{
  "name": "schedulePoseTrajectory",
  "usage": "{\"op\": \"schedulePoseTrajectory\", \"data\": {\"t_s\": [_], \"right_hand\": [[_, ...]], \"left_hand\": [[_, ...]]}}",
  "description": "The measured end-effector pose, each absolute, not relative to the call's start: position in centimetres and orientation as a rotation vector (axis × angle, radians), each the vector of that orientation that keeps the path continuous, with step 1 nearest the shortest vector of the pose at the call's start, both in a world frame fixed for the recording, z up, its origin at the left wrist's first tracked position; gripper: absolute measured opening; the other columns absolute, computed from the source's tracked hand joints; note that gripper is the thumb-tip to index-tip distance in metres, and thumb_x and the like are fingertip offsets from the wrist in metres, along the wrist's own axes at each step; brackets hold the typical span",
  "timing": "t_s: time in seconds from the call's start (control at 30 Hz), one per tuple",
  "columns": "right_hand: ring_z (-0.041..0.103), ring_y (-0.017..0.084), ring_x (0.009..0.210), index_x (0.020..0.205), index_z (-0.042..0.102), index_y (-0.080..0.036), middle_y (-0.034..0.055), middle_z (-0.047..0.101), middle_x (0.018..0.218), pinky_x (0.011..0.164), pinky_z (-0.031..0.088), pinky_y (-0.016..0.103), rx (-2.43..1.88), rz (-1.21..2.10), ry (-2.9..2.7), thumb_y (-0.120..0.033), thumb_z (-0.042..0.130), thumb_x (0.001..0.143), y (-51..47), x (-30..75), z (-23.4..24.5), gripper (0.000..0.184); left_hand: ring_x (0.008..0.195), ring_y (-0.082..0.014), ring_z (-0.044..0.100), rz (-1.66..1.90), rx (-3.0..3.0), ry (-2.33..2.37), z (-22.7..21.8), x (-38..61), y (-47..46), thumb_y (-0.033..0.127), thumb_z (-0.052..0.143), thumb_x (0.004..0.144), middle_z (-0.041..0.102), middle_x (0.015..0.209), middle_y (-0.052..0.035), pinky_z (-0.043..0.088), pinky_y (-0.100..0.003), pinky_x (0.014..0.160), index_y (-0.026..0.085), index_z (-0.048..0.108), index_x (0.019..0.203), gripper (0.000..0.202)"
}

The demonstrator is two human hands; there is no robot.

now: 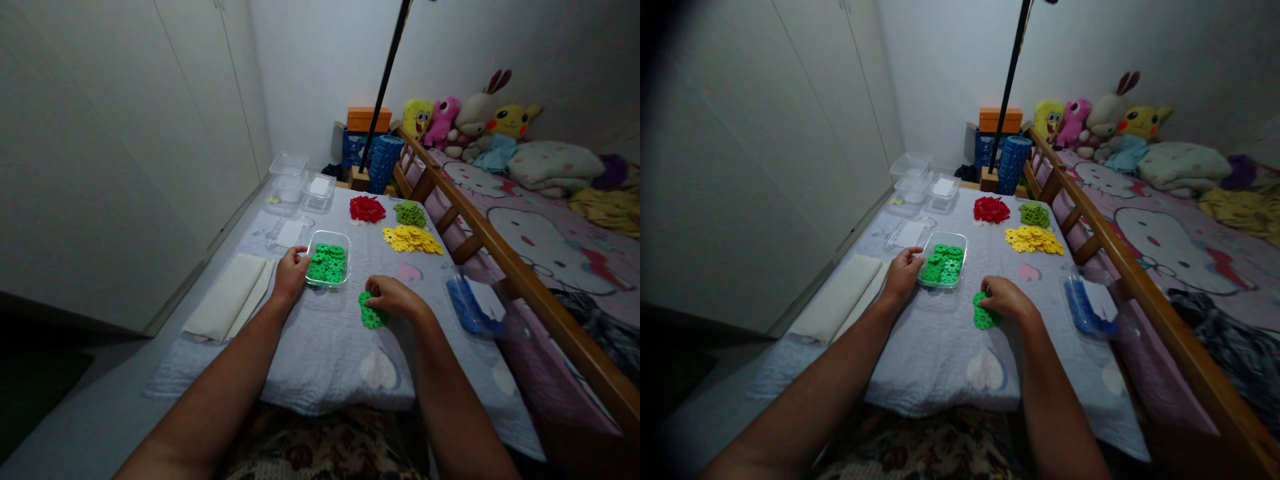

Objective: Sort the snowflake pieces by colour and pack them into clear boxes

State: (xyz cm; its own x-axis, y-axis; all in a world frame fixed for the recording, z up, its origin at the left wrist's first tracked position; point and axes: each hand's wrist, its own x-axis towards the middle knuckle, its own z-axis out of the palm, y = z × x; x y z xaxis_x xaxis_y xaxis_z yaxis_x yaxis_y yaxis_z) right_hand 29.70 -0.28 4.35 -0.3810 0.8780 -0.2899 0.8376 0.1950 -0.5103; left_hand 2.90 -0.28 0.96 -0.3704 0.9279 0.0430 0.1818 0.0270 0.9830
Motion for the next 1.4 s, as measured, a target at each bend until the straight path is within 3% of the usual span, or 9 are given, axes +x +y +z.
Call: {"op": "schedulePoseTrajectory", "data": {"t_s": [0.2, 0.4, 0.7, 0.97, 1.17, 1.4], "right_hand": [[0.053, 0.012, 0.063, 0.078, 0.06, -0.019, -0.0026, 0.06, 0.07, 0.056, 0.035, 0.023, -1.612, 1.136, -2.177, -0.018, 0.069, 0.071, 0.3, 29.9, 3.3, 0.011], [0.052, 0.013, 0.064, 0.074, 0.059, -0.019, -0.0017, 0.059, 0.07, 0.058, 0.038, 0.023, -1.506, 1.108, -2.027, -0.024, 0.063, 0.072, 0.7, 30.0, 2.3, 0.007], [0.052, 0.014, 0.064, 0.078, 0.06, -0.019, -0.0029, 0.056, 0.069, 0.06, 0.039, 0.026, -1.456, 1.141, -1.816, -0.032, 0.062, 0.069, 0.7, 30.2, 2.0, 0.016], [0.052, 0.014, 0.065, 0.079, 0.061, -0.02, -0.0025, 0.058, 0.071, 0.063, 0.042, 0.028, -1.323, 1.064, -1.65, -0.04, 0.071, 0.068, 1.3, 29.2, 5.0, 0.025], [0.058, 0.016, 0.075, 0.08, 0.063, -0.02, -0.0001, 0.066, 0.077, 0.075, 0.045, 0.029, -1.263, 0.809, -1.86, -0.021, 0.063, 0.079, 2.0, 24.4, 6.6, 0.002], [0.057, 0.024, 0.099, 0.09, 0.07, -0.022, 0.0038, 0.074, 0.094, 0.091, 0.034, 0.038, -1.437, 0.462, -2.324, -0.013, 0.065, 0.085, 1.7, 20.6, 6.9, 0.012]], "left_hand": [[0.057, -0.0135, 0.05, 1.391, 1.156, 1.635, 0.9, 2.9, -0.3, 0.039, 0.061, 0.073, 0.049, 0.06, 0.0062, 0.037, -0.025, 0.056, 0.014, 0.067, 0.104, 0.039], [0.057, -0.0131, 0.049, 1.401, 1.153, 1.621, 0.6, 2.8, -0.2, 0.039, 0.062, 0.074, 0.05, 0.061, 0.0061, 0.037, -0.024, 0.056, 0.015, 0.066, 0.104, 0.038], [0.057, -0.0132, 0.049, 1.403, 1.144, 1.621, 1.1, 3.0, -0.4, 0.037, 0.061, 0.074, 0.049, 0.06, 0.0062, 0.038, -0.025, 0.057, 0.014, 0.067, 0.103, 0.038], [0.057, -0.0129, 0.049, 1.407, 1.155, 1.614, 0.6, 2.8, -0.1, 0.039, 0.062, 0.074, 0.049, 0.061, 0.0061, 0.037, -0.025, 0.057, 0.014, 0.066, 0.104, 0.039], [0.057, -0.0132, 0.05, 1.404, 1.15, 1.622, 0.6, 2.9, -0.2, 0.039, 0.062, 0.074, 0.051, 0.062, 0.0055, 0.038, -0.024, 0.057, 0.015, 0.067, 0.103, 0.039], [0.056, -0.0132, 0.049, 1.414, 1.134, 1.597, 0.8, 2.9, -0.3, 0.038, 0.062, 0.073, 0.05, 0.06, 0.006, 0.038, -0.024, 0.055, 0.015, 0.067, 0.103, 0.038]]}}
